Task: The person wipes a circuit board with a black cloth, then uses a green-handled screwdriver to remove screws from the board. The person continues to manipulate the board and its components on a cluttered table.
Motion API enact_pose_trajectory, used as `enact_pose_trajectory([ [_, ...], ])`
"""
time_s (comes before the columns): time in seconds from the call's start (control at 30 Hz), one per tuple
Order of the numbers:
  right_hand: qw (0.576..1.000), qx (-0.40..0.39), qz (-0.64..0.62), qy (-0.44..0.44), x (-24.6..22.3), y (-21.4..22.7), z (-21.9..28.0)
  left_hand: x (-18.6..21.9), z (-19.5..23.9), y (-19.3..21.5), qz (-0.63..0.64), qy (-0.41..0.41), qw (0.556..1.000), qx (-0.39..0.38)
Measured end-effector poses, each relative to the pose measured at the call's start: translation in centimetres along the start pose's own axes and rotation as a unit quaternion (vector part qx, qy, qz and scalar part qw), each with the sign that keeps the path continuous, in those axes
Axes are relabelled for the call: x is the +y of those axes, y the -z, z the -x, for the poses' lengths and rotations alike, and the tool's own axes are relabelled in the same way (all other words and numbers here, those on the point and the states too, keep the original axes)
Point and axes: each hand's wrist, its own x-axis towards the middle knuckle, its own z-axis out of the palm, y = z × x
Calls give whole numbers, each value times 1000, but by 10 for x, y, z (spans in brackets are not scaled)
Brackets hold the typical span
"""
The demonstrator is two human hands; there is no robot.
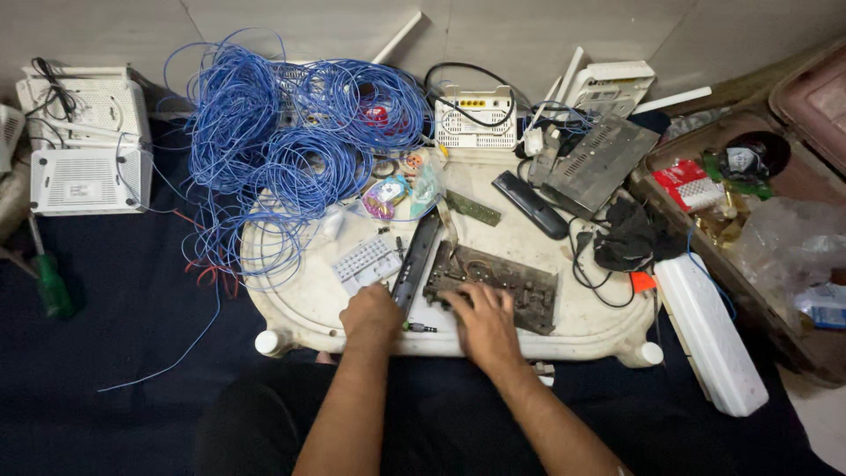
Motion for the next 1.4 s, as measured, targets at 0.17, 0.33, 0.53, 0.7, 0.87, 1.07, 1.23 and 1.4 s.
enact_pose_trajectory([
  [0.17,997,24,5,-69,20,0,3,5,-3,-16,39,-62,996,-51],
  [0.33,993,71,49,-77,23,0,3,3,-7,-22,85,-79,993,-26],
  [0.53,998,-44,-26,42,-5,-14,0,-22,-21,-1,143,61,987,27],
  [0.7,1000,5,0,7,2,-18,-6,-26,-28,-19,106,90,990,1],
  [0.87,999,45,-2,-4,3,-15,-4,-20,-34,-54,66,-25,997,-28],
  [1.07,998,22,-51,39,-17,-11,-3,-19,-38,-45,154,-20,988,-1],
  [1.23,996,4,-44,73,-24,-14,0,-37,-46,-22,127,31,990,55],
  [1.4,996,-64,-54,37,-26,-18,1,-15,-22,-60,141,20,988,56],
])
